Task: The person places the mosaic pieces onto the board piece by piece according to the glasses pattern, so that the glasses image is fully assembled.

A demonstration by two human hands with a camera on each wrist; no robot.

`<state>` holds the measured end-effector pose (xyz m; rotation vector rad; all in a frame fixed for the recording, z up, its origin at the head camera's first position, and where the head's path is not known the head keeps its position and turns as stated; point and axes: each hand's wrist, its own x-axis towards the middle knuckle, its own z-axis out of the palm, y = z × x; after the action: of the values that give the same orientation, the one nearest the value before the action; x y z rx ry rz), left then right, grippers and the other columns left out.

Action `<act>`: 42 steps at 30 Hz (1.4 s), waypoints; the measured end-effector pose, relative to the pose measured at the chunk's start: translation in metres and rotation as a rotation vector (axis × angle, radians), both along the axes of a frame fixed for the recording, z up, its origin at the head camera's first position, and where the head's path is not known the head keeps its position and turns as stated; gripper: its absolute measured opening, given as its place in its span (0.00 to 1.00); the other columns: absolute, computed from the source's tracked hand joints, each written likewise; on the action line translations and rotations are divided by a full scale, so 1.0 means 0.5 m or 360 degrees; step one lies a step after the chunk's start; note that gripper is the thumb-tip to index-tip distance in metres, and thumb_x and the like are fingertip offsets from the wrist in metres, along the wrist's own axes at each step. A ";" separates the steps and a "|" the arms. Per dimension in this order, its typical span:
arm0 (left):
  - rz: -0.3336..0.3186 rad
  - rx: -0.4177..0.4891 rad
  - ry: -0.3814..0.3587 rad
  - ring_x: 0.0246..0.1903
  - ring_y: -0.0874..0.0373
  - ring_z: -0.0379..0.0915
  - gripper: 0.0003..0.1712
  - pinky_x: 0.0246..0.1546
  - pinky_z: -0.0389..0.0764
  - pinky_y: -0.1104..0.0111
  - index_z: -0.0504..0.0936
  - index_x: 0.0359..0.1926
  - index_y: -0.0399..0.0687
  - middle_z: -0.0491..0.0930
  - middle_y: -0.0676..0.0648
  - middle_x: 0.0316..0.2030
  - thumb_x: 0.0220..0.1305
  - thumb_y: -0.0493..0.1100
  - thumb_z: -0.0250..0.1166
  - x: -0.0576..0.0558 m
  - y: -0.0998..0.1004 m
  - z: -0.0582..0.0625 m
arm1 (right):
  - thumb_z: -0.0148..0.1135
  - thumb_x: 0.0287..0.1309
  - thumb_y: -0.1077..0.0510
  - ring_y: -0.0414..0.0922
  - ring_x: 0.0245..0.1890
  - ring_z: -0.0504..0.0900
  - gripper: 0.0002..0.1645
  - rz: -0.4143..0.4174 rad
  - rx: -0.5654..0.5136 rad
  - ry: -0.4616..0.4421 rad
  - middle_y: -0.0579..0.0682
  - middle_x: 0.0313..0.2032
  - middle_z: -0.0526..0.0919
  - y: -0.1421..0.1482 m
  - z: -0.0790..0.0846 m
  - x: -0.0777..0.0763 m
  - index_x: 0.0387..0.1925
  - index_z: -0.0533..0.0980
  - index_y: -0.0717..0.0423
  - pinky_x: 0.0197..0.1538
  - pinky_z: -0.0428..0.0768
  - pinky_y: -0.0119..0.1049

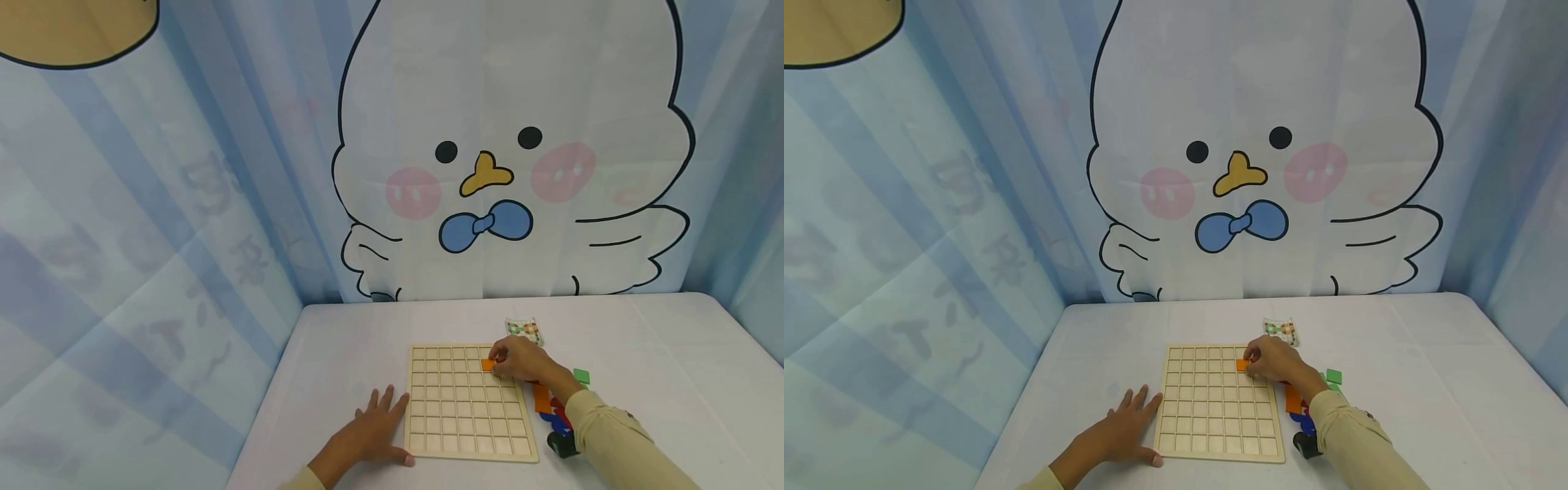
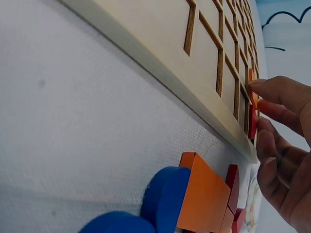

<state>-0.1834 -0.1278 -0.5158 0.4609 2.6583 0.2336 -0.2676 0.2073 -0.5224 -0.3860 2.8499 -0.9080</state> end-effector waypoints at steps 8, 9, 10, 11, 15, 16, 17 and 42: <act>-0.0006 0.0015 -0.0007 0.75 0.29 0.46 0.65 0.61 0.64 0.30 0.58 0.78 0.55 0.51 0.36 0.78 0.42 0.71 0.75 0.000 -0.001 -0.003 | 0.76 0.50 0.56 0.41 0.32 0.73 0.17 0.0041 -0.0022 -0.0030 0.43 0.32 0.79 0.001 -0.005 -0.001 0.42 0.83 0.52 0.37 0.73 0.38; -0.0007 0.0015 -0.0008 0.75 0.29 0.46 0.65 0.61 0.64 0.30 0.58 0.78 0.56 0.51 0.36 0.78 0.42 0.71 0.75 0.000 -0.001 -0.004 | 0.76 0.51 0.55 0.41 0.32 0.73 0.19 0.0059 -0.0039 -0.0042 0.43 0.32 0.79 0.003 -0.006 -0.001 0.45 0.82 0.53 0.38 0.73 0.38; -0.0005 0.0019 -0.0011 0.75 0.29 0.46 0.65 0.61 0.64 0.30 0.58 0.78 0.55 0.50 0.36 0.78 0.42 0.71 0.75 0.000 -0.002 -0.003 | 0.76 0.51 0.55 0.41 0.33 0.73 0.20 0.0081 -0.0057 -0.0050 0.43 0.33 0.79 0.006 -0.006 -0.002 0.47 0.82 0.54 0.39 0.73 0.38; -0.0005 0.0020 -0.0009 0.75 0.29 0.46 0.65 0.61 0.64 0.30 0.58 0.78 0.55 0.50 0.36 0.78 0.42 0.71 0.75 0.000 -0.001 -0.003 | 0.75 0.52 0.55 0.41 0.33 0.73 0.22 0.0102 -0.0088 -0.0058 0.44 0.34 0.80 0.010 -0.006 -0.002 0.49 0.81 0.55 0.39 0.74 0.38; -0.0006 0.0021 -0.0004 0.75 0.28 0.46 0.64 0.61 0.64 0.30 0.58 0.78 0.55 0.51 0.36 0.78 0.43 0.70 0.75 0.001 -0.001 0.001 | 0.69 0.60 0.55 0.41 0.31 0.73 0.22 0.0172 -0.0223 -0.0060 0.46 0.38 0.81 0.037 -0.003 -0.002 0.54 0.79 0.60 0.36 0.76 0.35; -0.0006 0.0020 -0.0003 0.75 0.28 0.46 0.64 0.61 0.64 0.30 0.58 0.78 0.55 0.51 0.36 0.78 0.43 0.70 0.75 0.001 0.000 0.003 | 0.67 0.63 0.55 0.41 0.29 0.74 0.22 0.0180 -0.0257 -0.0047 0.47 0.39 0.81 0.046 -0.003 -0.002 0.54 0.79 0.61 0.34 0.77 0.34; -0.0008 0.0019 0.0000 0.75 0.28 0.47 0.64 0.61 0.64 0.30 0.58 0.78 0.55 0.51 0.36 0.78 0.43 0.70 0.75 0.001 0.000 0.004 | 0.65 0.64 0.55 0.41 0.28 0.74 0.21 0.0172 -0.0288 -0.0040 0.48 0.39 0.81 0.054 -0.004 -0.002 0.55 0.78 0.62 0.33 0.78 0.33; -0.0014 0.0047 0.0007 0.75 0.27 0.46 0.65 0.61 0.63 0.30 0.58 0.78 0.54 0.50 0.35 0.78 0.43 0.70 0.76 0.001 -0.002 0.006 | 0.72 0.58 0.51 0.47 0.36 0.75 0.20 -0.0401 0.0030 -0.0029 0.54 0.40 0.83 0.146 -0.025 0.040 0.48 0.81 0.57 0.38 0.80 0.41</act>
<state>-0.1828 -0.1288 -0.5130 0.4834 2.6599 0.2698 -0.2476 0.2801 -0.5351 -0.0156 2.9328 -0.9173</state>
